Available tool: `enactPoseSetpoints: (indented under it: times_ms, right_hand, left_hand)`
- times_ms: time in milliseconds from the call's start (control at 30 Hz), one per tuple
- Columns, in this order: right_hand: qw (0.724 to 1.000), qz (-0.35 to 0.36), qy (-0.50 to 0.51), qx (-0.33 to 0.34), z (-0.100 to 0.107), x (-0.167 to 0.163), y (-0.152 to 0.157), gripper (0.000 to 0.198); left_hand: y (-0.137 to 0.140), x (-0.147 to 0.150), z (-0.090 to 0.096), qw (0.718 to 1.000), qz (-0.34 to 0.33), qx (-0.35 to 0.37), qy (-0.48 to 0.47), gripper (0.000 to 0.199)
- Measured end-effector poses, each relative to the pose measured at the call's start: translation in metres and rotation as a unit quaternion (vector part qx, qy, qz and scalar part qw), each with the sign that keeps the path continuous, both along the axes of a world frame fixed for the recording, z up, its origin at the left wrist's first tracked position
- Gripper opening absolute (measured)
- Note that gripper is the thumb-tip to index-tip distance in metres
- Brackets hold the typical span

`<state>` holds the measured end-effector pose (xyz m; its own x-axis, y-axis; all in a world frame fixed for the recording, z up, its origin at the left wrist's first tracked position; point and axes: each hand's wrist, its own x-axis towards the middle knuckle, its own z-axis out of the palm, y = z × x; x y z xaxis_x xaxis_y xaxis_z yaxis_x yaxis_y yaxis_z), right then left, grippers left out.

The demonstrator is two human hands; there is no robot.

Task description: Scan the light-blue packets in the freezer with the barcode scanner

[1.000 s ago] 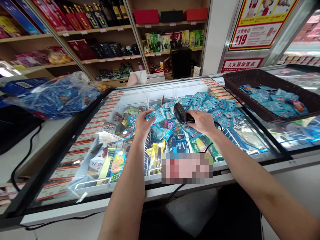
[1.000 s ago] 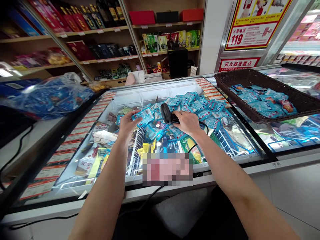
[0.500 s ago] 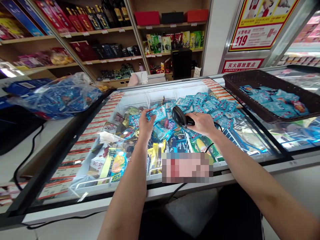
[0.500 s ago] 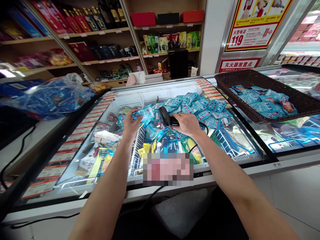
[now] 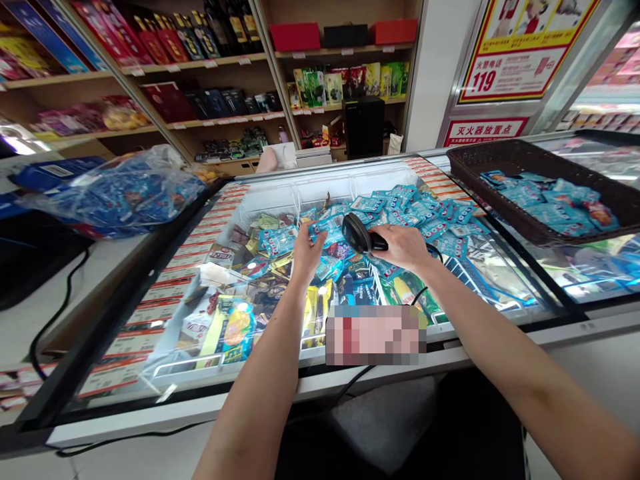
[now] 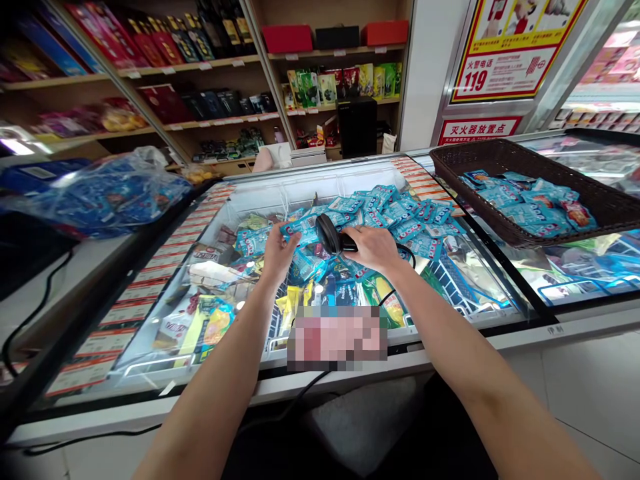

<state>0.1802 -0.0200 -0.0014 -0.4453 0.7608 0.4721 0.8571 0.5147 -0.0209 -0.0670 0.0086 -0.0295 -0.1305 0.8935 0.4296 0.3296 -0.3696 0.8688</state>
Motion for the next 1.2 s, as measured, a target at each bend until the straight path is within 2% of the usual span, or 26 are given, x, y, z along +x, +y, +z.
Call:
enactPoseSetpoints:
  times_ms: [133,433,833,1200]
  right_hand:
    - [1.0,0.0,-0.015,0.003,-0.004,-0.002,0.006,0.041]
    - [0.999,0.0,-0.036,0.025,-0.008,-0.003,0.013,0.044]
    - [0.999,-0.005,-0.008,0.033,0.003,-0.002,0.002,0.043]
    - [0.999,0.019,-0.013,0.025,0.008,-0.006,-0.003,0.042]
  left_hand:
    - [0.002,-0.002,-0.006,1.0,0.013,-0.019,0.017,0.035]
    - [0.005,-0.004,-0.009,1.0,0.028,0.006,0.0,0.035]
    - [0.004,-0.007,-0.009,0.996,0.067,0.033,0.048,0.031]
    - [0.003,-0.008,-0.011,0.996,0.06,0.025,0.055,0.032]
